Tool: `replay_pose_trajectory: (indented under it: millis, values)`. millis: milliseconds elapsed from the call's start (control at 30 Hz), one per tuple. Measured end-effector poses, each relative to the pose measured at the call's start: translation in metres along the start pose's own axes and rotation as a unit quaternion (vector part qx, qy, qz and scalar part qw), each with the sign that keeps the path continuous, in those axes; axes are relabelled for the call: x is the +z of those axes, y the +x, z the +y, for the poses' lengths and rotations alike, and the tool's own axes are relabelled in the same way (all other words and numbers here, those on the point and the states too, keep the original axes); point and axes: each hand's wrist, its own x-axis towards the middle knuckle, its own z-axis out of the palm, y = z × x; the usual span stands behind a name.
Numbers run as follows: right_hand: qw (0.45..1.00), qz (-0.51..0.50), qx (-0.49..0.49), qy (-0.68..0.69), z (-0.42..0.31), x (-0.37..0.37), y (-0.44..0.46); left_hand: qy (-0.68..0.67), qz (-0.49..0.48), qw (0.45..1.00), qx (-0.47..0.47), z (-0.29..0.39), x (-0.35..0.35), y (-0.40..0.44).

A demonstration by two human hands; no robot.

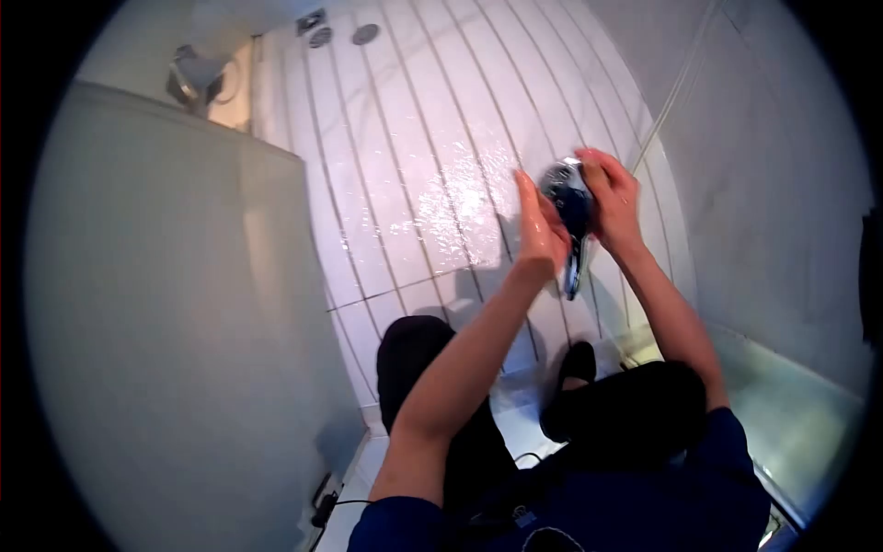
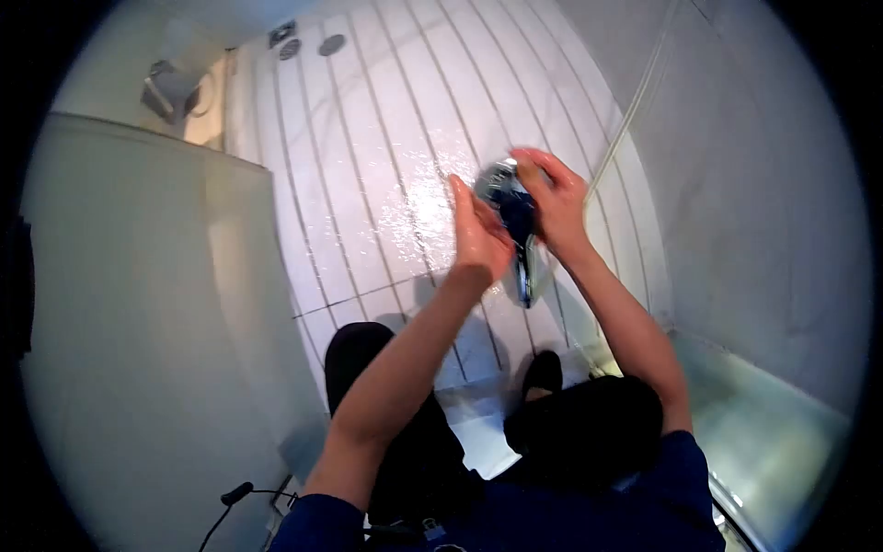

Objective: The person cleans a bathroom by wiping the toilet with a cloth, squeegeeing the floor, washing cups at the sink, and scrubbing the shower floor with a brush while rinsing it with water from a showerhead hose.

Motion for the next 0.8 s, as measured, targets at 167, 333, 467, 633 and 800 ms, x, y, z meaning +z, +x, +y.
replay_pose_trajectory:
  millis: [167, 333, 467, 633, 800]
  values:
    - [0.823, -0.012, 0.397, 0.407, 0.005, 0.014, -0.008, 0.252, -0.006, 0.963, 0.098, 0.025, -0.019, 0.008]
    - [0.913, -0.265, 0.298, 0.09, 0.046, 0.023, -0.09, 0.192, 0.237, 0.924, 0.231, 0.064, -0.003, -0.001]
    - [0.919, -0.291, 0.263, -0.028, 0.023, 0.0, -0.075, 0.054, 0.014, 0.995, 0.088, 0.077, -0.03, 0.01]
    - [0.905, -0.309, 0.273, -0.104, 0.006, -0.036, -0.072, 0.04, -0.025, 0.999, -0.026, 0.064, -0.061, 0.027]
    - [0.836, -0.46, 0.273, -0.122, 0.0, -0.057, -0.086, 0.321, 0.001, 0.947, -0.007, 0.043, -0.011, -0.007]
